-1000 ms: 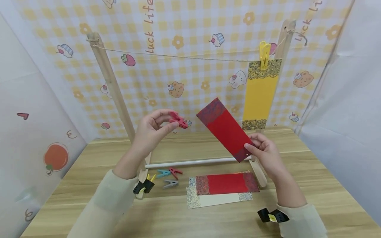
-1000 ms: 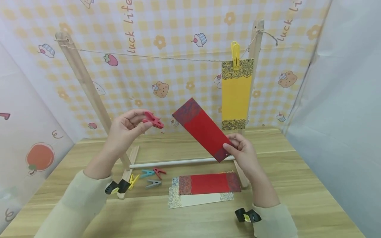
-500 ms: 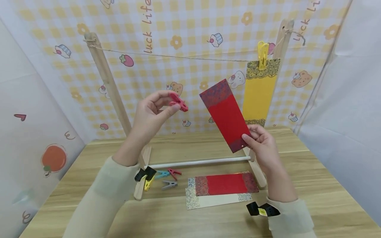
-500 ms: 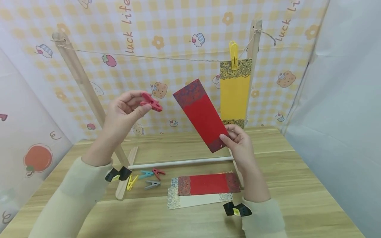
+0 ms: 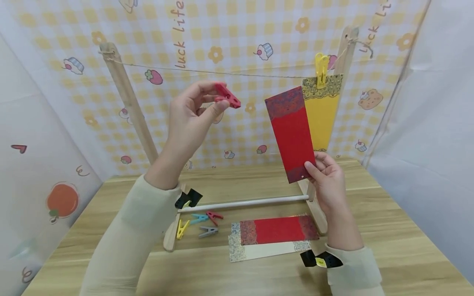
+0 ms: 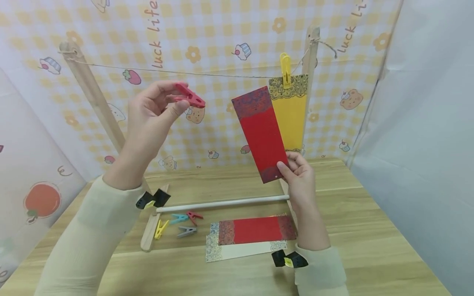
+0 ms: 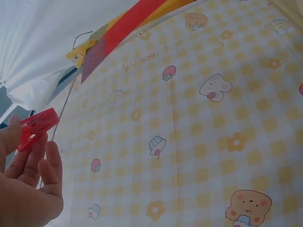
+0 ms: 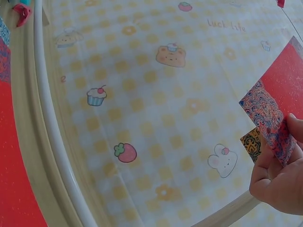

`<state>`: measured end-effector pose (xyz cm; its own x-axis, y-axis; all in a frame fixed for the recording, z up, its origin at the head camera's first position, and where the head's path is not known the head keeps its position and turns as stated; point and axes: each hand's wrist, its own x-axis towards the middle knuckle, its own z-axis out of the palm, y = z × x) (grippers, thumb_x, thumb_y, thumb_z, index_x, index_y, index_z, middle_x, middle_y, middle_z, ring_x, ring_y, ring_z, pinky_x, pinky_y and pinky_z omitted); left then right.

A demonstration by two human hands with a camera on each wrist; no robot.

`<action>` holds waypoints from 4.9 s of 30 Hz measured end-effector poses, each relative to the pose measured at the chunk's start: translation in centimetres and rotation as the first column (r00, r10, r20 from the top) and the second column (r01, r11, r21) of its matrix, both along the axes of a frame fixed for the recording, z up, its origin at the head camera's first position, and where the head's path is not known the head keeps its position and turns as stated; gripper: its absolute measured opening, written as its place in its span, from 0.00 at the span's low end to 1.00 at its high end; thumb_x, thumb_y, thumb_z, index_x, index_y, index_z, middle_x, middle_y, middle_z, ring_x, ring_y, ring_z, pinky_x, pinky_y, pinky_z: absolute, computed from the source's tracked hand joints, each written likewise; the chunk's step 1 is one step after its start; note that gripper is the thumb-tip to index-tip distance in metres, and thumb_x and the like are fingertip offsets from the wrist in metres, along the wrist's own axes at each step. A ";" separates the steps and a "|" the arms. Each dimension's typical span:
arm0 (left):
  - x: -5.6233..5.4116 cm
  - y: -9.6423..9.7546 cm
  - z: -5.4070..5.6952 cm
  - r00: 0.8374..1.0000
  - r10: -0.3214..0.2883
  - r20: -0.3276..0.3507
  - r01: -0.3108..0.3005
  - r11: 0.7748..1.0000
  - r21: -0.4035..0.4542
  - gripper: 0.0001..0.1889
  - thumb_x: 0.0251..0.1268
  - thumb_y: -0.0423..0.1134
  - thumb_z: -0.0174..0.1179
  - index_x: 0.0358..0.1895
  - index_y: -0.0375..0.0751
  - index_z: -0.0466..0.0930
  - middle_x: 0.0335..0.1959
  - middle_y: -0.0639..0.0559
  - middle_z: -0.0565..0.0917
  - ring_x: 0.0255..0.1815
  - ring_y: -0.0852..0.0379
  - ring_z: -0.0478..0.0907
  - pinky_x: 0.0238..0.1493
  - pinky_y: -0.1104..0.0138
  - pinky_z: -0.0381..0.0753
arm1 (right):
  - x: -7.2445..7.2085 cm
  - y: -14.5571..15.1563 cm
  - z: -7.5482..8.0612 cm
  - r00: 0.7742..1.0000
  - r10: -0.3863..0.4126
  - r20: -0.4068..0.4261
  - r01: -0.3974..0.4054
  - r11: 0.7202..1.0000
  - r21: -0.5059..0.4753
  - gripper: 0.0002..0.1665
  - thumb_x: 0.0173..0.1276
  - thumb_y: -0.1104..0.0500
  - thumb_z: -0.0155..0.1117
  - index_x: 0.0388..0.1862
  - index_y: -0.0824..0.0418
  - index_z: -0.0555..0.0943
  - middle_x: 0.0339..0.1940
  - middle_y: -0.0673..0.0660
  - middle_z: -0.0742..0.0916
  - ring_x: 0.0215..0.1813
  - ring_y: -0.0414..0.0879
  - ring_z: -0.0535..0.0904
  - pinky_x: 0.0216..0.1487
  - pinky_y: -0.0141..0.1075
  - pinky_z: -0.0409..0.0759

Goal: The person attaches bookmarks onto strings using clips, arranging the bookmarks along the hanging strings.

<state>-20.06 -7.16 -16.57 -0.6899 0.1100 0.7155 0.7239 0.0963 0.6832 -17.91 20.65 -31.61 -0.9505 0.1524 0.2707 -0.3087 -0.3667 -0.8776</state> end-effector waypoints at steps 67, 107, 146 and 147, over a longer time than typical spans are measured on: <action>-4.3 9.0 4.2 0.988 -0.020 -0.154 0.001 0.992 -0.122 0.08 0.60 0.31 0.69 0.40 0.30 0.85 0.36 0.41 0.87 0.35 0.58 0.81 0.46 0.72 0.79 | -0.4 -2.4 0.4 0.987 -0.150 0.060 0.158 0.972 -0.171 0.14 0.68 0.74 0.60 0.39 0.55 0.82 0.33 0.48 0.91 0.35 0.38 0.87 0.40 0.27 0.85; -3.9 9.6 3.8 0.990 -0.040 -0.139 0.017 0.986 -0.166 0.03 0.59 0.31 0.69 0.34 0.34 0.86 0.32 0.44 0.88 0.29 0.59 0.79 0.38 0.72 0.78 | -0.8 -2.4 -0.1 0.987 -0.143 0.076 0.152 0.980 -0.129 0.15 0.70 0.73 0.58 0.39 0.52 0.80 0.34 0.46 0.90 0.36 0.37 0.86 0.39 0.27 0.83; -3.8 9.9 3.3 1.000 0.020 -0.024 -0.025 0.975 -0.219 0.17 0.63 0.40 0.69 0.54 0.40 0.85 0.41 0.46 0.89 0.43 0.62 0.79 0.51 0.75 0.75 | -0.8 -2.3 0.0 0.993 -0.104 0.047 0.109 0.989 -0.096 0.12 0.72 0.70 0.58 0.43 0.53 0.80 0.37 0.45 0.90 0.38 0.37 0.86 0.44 0.28 0.84; -3.8 9.9 3.3 1.000 0.019 -0.022 -0.024 0.976 -0.217 0.17 0.63 0.40 0.68 0.54 0.40 0.85 0.41 0.46 0.89 0.43 0.62 0.79 0.50 0.75 0.74 | -0.9 -2.3 -0.1 0.994 -0.099 0.041 0.103 0.990 -0.099 0.12 0.72 0.70 0.58 0.43 0.53 0.80 0.36 0.45 0.90 0.38 0.37 0.86 0.44 0.28 0.84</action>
